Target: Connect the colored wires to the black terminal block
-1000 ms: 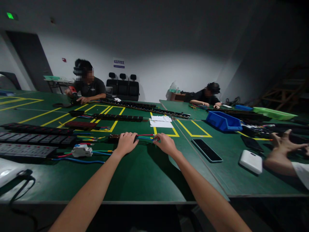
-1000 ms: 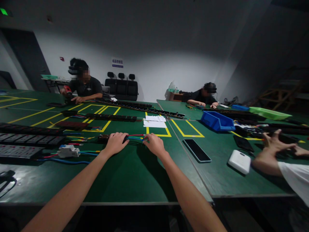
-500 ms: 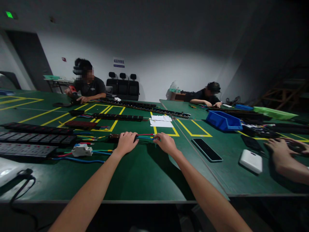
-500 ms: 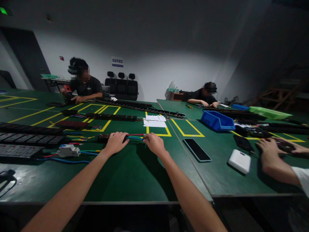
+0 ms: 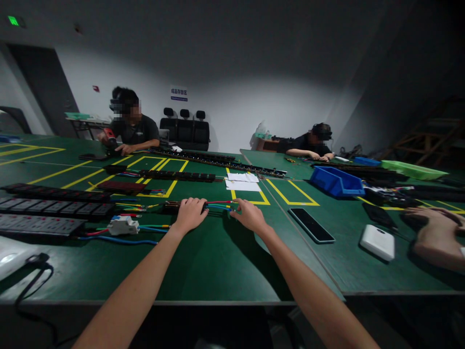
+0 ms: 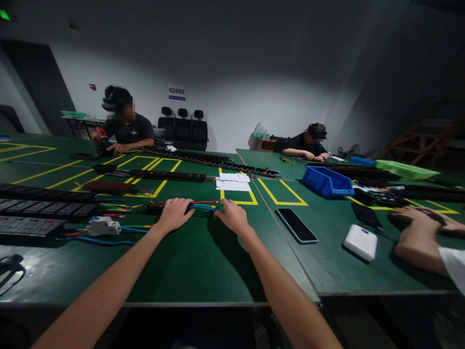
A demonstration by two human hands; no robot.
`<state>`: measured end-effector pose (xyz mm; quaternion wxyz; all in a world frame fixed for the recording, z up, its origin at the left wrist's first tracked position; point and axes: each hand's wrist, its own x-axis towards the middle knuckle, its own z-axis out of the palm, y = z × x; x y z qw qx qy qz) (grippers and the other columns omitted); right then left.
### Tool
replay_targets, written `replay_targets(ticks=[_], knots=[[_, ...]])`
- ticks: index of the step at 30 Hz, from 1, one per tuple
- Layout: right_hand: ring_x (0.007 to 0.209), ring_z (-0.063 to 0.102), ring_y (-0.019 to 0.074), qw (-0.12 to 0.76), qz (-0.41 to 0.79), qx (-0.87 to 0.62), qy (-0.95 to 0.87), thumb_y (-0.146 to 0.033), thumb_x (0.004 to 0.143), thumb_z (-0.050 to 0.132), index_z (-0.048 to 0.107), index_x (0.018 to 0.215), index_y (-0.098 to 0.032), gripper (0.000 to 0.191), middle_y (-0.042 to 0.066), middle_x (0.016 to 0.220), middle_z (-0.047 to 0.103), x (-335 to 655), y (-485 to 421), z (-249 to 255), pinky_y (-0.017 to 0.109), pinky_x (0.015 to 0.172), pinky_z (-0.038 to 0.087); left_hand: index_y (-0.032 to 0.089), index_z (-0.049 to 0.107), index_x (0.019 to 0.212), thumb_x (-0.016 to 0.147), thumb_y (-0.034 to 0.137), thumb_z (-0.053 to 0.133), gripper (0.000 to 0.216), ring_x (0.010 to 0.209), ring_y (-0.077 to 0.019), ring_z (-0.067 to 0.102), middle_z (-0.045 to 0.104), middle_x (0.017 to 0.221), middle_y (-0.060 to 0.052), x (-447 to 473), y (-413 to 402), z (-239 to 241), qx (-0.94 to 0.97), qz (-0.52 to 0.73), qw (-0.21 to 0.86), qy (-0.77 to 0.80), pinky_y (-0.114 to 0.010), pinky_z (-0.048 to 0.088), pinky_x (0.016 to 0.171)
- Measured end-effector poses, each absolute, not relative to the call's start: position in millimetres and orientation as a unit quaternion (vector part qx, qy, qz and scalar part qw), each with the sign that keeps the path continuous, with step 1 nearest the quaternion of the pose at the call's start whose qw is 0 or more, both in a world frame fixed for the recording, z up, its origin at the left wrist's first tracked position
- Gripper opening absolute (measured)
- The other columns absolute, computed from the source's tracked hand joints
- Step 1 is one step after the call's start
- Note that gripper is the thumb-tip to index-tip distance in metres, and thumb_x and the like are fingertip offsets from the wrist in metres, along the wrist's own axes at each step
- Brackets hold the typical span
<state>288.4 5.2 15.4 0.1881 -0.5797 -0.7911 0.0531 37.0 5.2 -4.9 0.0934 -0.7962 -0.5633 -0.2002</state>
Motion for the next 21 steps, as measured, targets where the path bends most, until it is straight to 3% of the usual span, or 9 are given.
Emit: replay_targets(ticks=[14, 21], knots=[[0.086, 0.063, 0.0173, 0.196, 0.043, -0.569, -0.798, -0.039, 0.093, 0.06, 0.068, 0.104, -0.025, 0.019, 0.003, 0.1, 0.068, 286.8, 2.2, 18.9, 0.025, 0.064, 0.037, 0.023, 0.061, 0.124, 0.097, 0.041, 0.048, 0.035, 0.111, -0.0279, 0.06, 0.07, 0.116, -0.008, 38.5, 4.2, -4.7, -0.792, -0.192, 0.109, -0.569, -0.045, 0.039, 0.096], [0.093, 0.065, 0.0197, 0.2, 0.033, -0.582, -0.788, -0.042, 0.093, 0.06, 0.053, 0.136, -0.025, 0.046, 0.007, 0.113, 0.066, 285.5, 0.2, 19.8, 0.027, 0.069, 0.041, 0.024, 0.061, 0.122, 0.097, 0.042, 0.048, 0.034, 0.111, -0.0276, 0.06, 0.07, 0.116, -0.008, 38.2, 4.9, -5.0, -0.792, -0.194, 0.104, -0.569, -0.045, 0.038, 0.097]])
